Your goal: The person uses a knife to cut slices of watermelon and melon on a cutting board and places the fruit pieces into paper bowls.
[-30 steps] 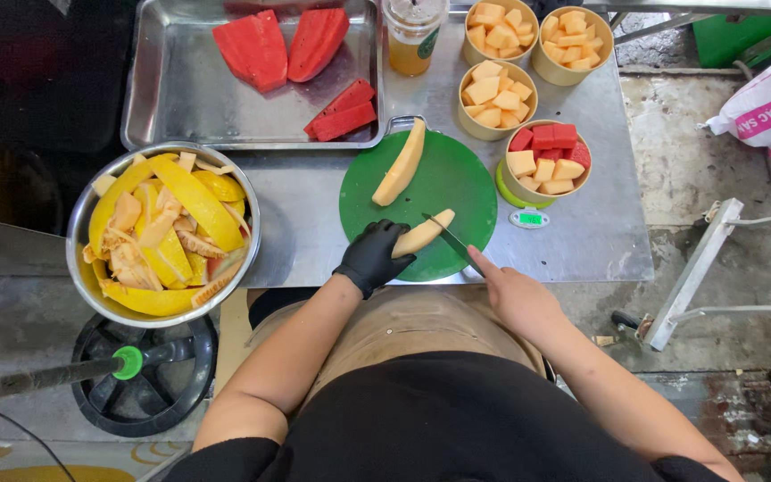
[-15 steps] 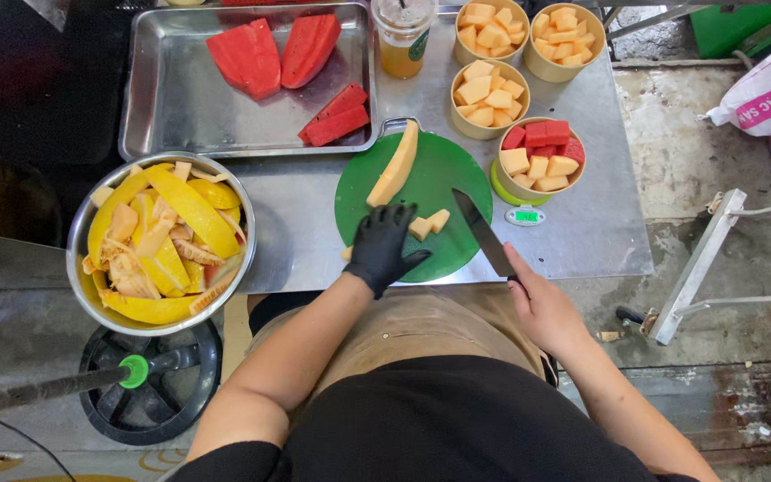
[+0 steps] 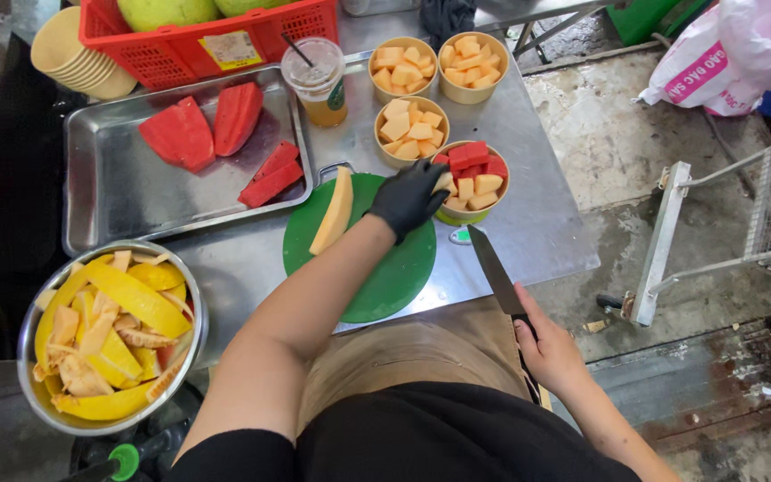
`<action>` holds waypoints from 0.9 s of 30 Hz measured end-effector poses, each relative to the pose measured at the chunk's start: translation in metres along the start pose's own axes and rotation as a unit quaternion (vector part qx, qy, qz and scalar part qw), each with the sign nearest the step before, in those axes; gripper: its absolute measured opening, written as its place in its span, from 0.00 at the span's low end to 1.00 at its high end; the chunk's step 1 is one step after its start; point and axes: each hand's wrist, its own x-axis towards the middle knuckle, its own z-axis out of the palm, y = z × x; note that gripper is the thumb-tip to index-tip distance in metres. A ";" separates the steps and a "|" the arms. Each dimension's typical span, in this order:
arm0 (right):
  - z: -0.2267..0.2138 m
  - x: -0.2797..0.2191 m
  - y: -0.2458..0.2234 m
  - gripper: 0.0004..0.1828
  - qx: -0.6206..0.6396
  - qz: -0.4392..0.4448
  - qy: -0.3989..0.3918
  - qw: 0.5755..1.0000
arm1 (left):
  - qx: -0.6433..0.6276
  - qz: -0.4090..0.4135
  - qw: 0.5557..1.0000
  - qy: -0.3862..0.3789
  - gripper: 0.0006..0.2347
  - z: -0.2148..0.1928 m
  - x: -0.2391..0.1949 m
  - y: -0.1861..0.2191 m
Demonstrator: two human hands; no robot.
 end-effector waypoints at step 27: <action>-0.021 0.010 0.035 0.38 0.074 -0.056 0.137 0.986 | -0.034 0.016 0.992 0.121 0.35 0.003 -0.002 0.011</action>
